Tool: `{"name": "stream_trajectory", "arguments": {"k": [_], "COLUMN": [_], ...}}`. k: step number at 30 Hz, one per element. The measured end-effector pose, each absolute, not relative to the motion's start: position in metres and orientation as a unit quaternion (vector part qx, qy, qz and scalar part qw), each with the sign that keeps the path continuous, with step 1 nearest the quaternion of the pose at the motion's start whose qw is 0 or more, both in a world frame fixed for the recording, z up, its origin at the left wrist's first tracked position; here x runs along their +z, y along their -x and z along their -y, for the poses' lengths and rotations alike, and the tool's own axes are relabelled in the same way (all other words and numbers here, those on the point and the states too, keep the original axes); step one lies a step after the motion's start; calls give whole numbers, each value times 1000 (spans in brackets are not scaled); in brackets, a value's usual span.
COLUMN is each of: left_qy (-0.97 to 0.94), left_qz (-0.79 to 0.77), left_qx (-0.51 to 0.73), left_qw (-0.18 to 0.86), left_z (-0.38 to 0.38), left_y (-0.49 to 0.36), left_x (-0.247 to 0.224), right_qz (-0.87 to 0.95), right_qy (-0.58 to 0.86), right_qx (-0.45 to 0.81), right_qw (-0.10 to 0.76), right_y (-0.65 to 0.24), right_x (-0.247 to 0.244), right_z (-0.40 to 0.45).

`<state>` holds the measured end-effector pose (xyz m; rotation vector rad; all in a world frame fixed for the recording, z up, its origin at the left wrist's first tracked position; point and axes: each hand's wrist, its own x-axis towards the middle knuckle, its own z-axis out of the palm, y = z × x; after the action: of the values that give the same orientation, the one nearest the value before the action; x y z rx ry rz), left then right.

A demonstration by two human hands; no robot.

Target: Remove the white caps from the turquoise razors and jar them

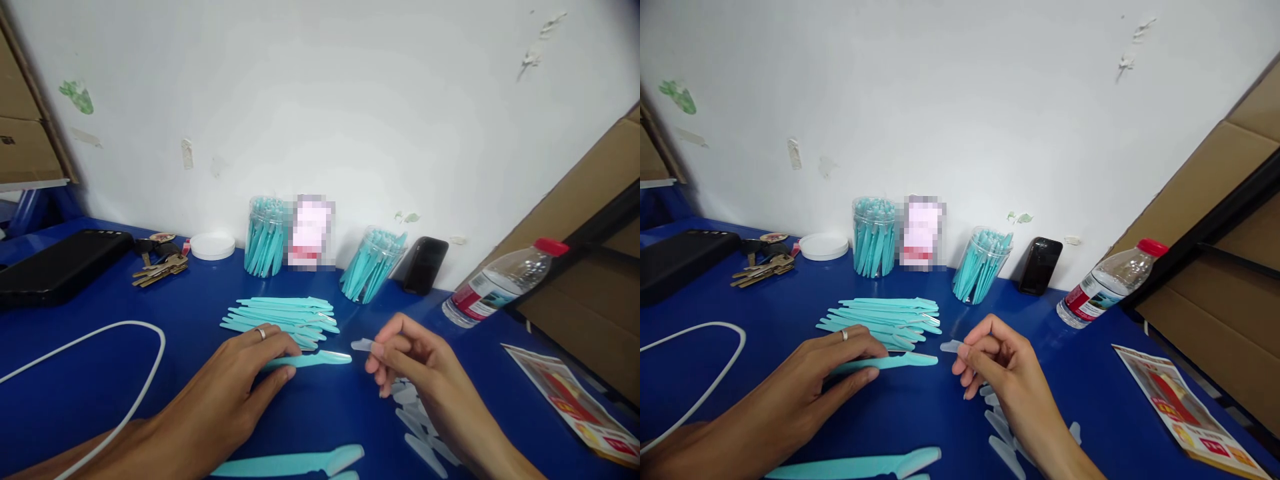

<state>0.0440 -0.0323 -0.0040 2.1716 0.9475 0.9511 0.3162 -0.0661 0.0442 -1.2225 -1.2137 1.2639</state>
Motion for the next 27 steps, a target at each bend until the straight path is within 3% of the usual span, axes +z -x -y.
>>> {"name": "stream_trajectory", "arguments": {"k": [20, 27], "left_qy": [-834, -874], "left_qz": [-348, -293], "left_qx": [327, 332], "left_qw": [279, 199], "left_z": [33, 46], "left_y": [-43, -42], "left_x": [-3, 14], "right_qz": [529, 567], "right_qy": [472, 510], "right_qx": [542, 511], "right_qw": [453, 396], "right_y": [-309, -302], "right_x": [39, 30], "right_z": [68, 83]}}
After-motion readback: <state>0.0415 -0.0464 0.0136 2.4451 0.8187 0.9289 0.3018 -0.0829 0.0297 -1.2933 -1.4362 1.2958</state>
